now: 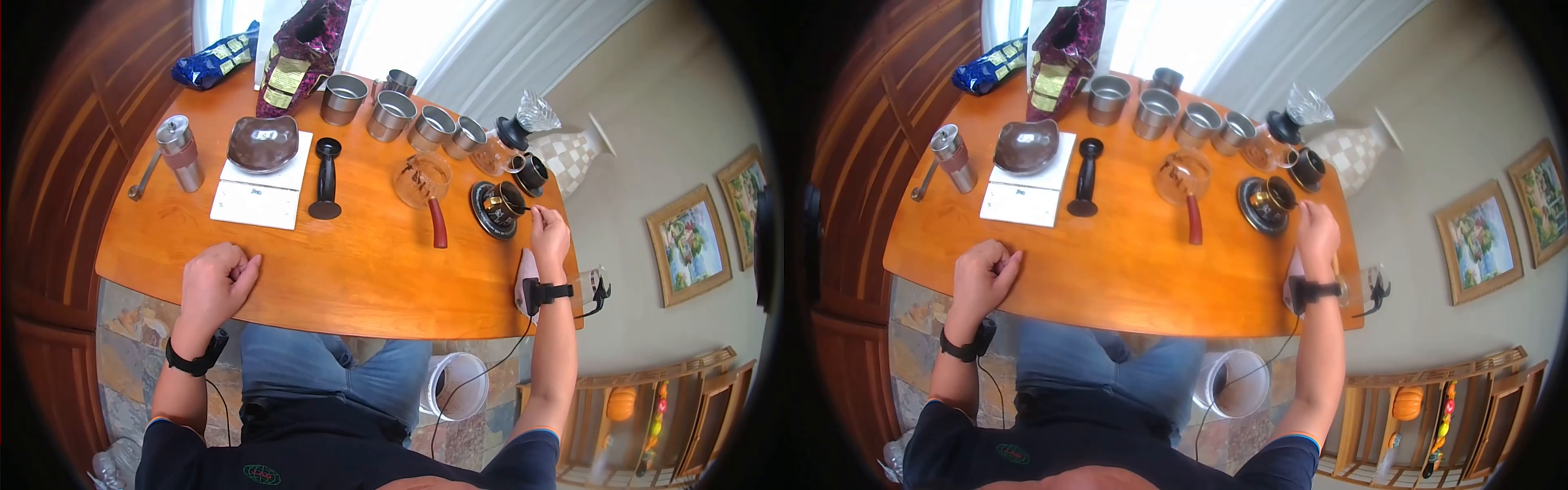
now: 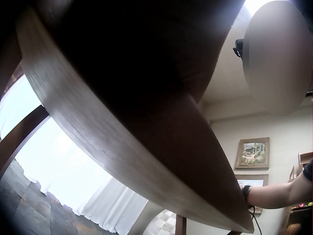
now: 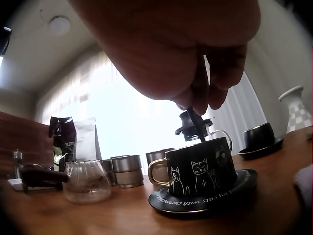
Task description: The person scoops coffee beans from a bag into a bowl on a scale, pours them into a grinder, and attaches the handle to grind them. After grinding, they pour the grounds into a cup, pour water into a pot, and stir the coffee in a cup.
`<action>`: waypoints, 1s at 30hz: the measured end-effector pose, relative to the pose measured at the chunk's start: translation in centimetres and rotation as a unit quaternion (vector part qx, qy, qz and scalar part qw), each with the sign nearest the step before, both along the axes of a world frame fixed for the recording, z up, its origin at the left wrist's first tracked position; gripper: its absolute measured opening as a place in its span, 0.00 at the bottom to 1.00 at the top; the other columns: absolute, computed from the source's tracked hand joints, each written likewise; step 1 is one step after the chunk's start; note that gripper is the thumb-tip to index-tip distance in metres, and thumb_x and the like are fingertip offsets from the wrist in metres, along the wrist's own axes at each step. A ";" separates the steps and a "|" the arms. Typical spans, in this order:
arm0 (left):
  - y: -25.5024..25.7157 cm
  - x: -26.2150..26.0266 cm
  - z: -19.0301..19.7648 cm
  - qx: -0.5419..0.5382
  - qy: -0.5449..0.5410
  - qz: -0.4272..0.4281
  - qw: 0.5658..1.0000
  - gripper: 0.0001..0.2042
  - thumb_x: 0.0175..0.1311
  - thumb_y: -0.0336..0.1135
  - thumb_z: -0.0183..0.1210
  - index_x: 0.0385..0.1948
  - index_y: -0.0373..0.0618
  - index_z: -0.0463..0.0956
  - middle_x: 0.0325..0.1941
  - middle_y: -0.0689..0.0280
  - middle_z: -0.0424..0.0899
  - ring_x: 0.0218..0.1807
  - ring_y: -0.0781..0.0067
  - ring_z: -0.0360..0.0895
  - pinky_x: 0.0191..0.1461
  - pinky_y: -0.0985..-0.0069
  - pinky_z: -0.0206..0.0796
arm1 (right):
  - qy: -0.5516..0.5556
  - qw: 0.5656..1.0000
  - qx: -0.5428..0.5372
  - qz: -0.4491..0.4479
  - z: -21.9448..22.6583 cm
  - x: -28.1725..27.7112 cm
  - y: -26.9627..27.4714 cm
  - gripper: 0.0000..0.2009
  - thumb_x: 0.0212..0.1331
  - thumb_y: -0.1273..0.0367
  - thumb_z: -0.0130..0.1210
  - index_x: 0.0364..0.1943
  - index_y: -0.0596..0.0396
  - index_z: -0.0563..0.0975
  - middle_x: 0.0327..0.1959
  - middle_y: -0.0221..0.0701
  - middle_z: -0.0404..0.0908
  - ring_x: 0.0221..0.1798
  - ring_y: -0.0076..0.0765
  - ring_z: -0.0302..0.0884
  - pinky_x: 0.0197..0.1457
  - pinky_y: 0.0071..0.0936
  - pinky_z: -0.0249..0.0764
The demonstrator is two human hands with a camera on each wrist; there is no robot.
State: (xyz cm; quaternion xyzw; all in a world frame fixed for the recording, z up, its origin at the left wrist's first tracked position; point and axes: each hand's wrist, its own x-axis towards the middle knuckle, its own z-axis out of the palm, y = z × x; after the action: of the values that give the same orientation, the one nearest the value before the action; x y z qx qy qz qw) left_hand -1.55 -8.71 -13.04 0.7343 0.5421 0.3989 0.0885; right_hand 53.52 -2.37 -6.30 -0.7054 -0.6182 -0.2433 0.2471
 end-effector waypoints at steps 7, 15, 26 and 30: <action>0.0 0.0 0.0 0.001 0.001 0.000 1.000 0.16 0.59 0.31 0.69 0.17 0.42 0.71 0.17 0.61 0.71 0.20 0.59 0.72 0.25 0.66 0.62 | 0.069 0.997 -0.016 0.026 0.8 -1.9 -0.9 0.09 0.68 0.65 0.60 0.40 0.53 0.87 0.35 0.39 0.85 0.38 0.50 0.84 0.43 0.38 0.77; 0.0 -0.1 0.2 0.009 -0.001 -0.004 1.000 0.15 0.59 0.31 0.69 0.17 0.42 0.71 0.17 0.61 0.71 0.21 0.59 0.72 0.25 0.66 0.63 | 0.020 0.999 0.007 0.034 0.3 -1.2 -0.2 0.10 0.69 0.63 0.61 0.40 0.55 0.88 0.29 0.35 0.83 0.30 0.39 0.81 0.36 0.34 0.75; -0.1 -0.1 0.2 0.009 -0.004 -0.006 1.000 0.15 0.60 0.31 0.69 0.17 0.43 0.71 0.17 0.62 0.71 0.20 0.60 0.72 0.25 0.67 0.62 | 0.032 0.999 -0.025 -0.018 0.7 -1.3 -1.1 0.10 0.69 0.64 0.58 0.41 0.52 0.86 0.39 0.39 0.86 0.43 0.53 0.83 0.47 0.41 0.78; -0.1 -0.1 0.1 0.009 0.000 -0.006 1.000 0.16 0.60 0.31 0.69 0.17 0.43 0.71 0.17 0.62 0.71 0.20 0.60 0.72 0.25 0.66 0.62 | 0.039 0.999 -0.017 0.001 1.0 -1.5 -1.4 0.09 0.69 0.64 0.58 0.41 0.53 0.86 0.39 0.39 0.85 0.43 0.53 0.83 0.46 0.40 0.77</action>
State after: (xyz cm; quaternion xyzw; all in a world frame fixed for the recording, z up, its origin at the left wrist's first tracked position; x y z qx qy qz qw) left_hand -1.60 -8.79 -12.98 0.7383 0.5339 0.4033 0.0850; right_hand 52.01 -3.78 -5.33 -0.7174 -0.6131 -0.2051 0.2597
